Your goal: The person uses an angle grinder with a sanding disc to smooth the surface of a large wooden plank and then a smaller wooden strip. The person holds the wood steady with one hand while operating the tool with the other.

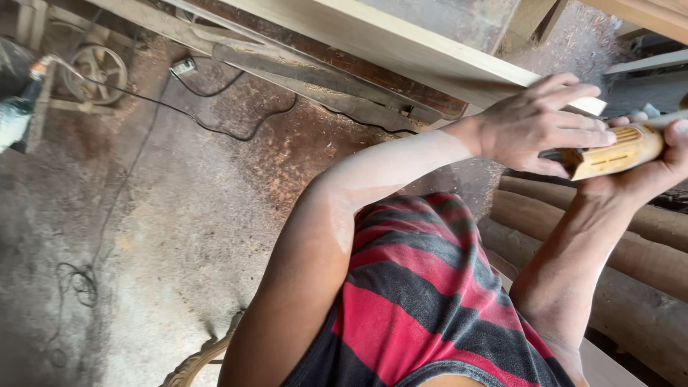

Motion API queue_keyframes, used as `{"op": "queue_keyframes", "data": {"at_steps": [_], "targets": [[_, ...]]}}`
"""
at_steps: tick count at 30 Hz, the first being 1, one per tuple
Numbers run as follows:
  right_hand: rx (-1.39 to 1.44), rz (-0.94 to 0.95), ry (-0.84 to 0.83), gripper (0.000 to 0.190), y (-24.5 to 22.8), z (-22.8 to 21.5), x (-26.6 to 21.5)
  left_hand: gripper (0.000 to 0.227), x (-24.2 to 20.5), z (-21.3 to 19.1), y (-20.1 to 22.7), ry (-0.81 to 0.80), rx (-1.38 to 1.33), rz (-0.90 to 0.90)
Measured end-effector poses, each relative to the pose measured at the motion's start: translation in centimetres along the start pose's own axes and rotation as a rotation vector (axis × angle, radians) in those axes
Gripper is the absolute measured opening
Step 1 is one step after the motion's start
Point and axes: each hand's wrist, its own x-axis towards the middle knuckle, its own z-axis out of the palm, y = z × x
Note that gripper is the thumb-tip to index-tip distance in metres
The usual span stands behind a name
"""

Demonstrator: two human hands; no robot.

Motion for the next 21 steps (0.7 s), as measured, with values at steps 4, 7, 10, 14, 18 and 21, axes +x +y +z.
{"op": "queue_keyframes", "data": {"at_steps": [4, 7, 10, 14, 18, 21], "targets": [[0.016, -0.072, 0.030, 0.027, -0.7, -1.5, -0.2, 0.071, 0.1, 3.3, -1.2, 0.011, -0.008, 0.054], [-0.002, -0.115, 0.004, 0.026, -0.6, -2.0, 0.4, 0.070, 0.1, 3.4, -1.3, 0.011, 0.030, 0.054], [-0.038, -0.106, 0.015, 0.028, -1.3, -3.5, -0.4, 0.080, 0.5, 3.3, -0.2, -0.026, -0.096, 0.072], [-0.114, -0.046, 0.017, 0.031, -2.2, -5.7, -1.0, 0.100, 0.7, 2.6, -2.1, -0.005, 0.173, -0.177], [-0.170, -0.032, -0.005, 0.034, -3.1, -8.3, -2.6, 0.086, -1.3, 2.8, -7.2, 0.074, 0.437, -0.298], [-0.228, -0.020, -0.127, 0.037, -3.3, -10.0, -4.6, 0.069, -1.7, 3.6, -9.6, 0.009, 0.486, -0.334]]}}
